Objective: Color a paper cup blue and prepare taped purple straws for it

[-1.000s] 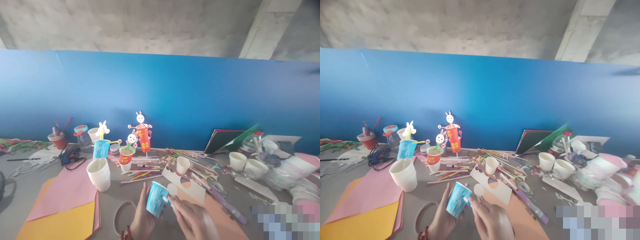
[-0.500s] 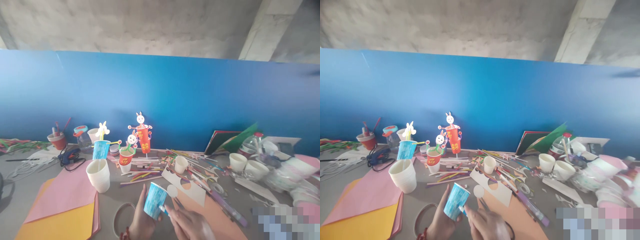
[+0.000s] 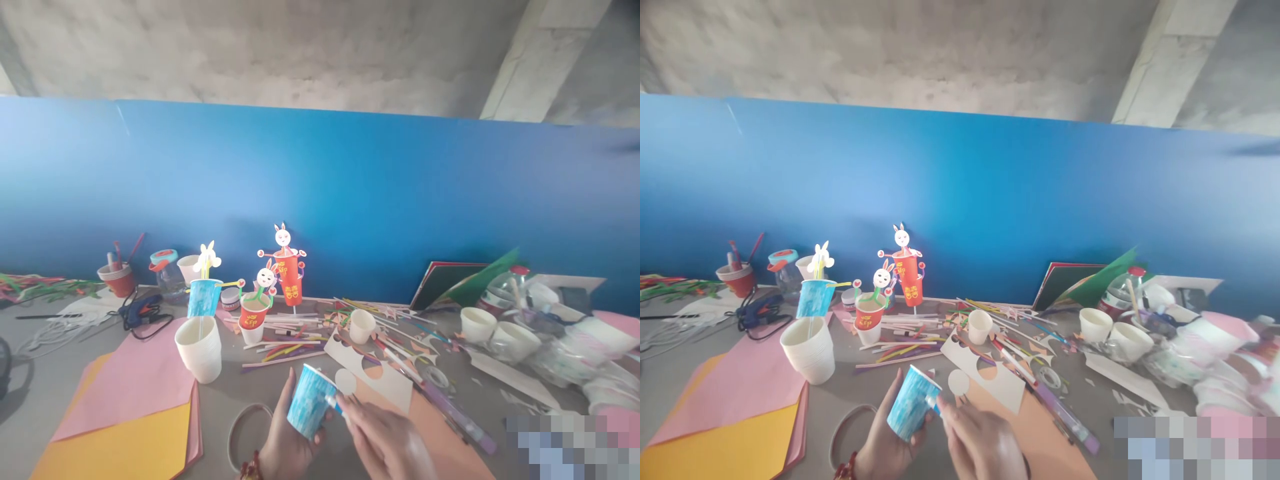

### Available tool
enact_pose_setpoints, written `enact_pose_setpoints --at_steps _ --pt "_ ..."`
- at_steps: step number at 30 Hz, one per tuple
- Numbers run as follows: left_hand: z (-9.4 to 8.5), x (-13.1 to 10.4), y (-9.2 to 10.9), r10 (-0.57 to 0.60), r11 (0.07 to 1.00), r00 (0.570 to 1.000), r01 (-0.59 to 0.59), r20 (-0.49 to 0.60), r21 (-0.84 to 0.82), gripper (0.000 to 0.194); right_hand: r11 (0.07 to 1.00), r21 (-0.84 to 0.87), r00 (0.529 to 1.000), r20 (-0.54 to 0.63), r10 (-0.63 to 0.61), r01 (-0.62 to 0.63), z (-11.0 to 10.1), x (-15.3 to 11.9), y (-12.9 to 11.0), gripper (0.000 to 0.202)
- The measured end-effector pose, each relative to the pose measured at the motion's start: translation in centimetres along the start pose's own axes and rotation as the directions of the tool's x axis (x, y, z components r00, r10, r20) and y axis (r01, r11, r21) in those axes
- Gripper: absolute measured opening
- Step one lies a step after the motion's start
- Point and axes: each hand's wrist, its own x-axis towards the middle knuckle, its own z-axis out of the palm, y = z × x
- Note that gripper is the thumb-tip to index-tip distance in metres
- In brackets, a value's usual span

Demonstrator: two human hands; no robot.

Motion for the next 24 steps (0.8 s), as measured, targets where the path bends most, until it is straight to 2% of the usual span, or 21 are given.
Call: enact_pose_setpoints --at_steps 5,8,14,21,24 --pt "-0.46 0.21 0.15 -0.046 0.997 0.993 0.053 0.112 -0.052 0.051 1.000 0.016 0.999 -0.023 0.023 -0.022 0.09 -0.19 0.21 0.037" --pt "-0.40 0.05 0.38 -0.093 0.992 0.986 0.104 0.138 -0.072 0.050 1.000 0.029 0.999 -0.030 0.010 -0.009 0.23 -0.24 0.24 0.038" --pt "-0.31 -0.18 0.52 -0.097 0.989 0.968 0.119 0.231 -0.083 0.046 0.999 0.027 0.999 -0.038 0.035 -0.034 0.08 0.02 -0.13 0.038" --pt "-0.64 0.02 0.59 -0.098 0.990 0.961 0.121 0.259 -0.073 0.046 0.997 0.079 0.998 -0.049 0.029 -0.025 0.42 -0.14 0.21 0.037" --pt "-0.56 0.11 0.33 -0.071 0.995 0.973 0.084 0.219 -0.049 0.045 0.995 0.099 0.999 -0.033 0.032 -0.029 0.42 -0.07 -0.08 0.038"
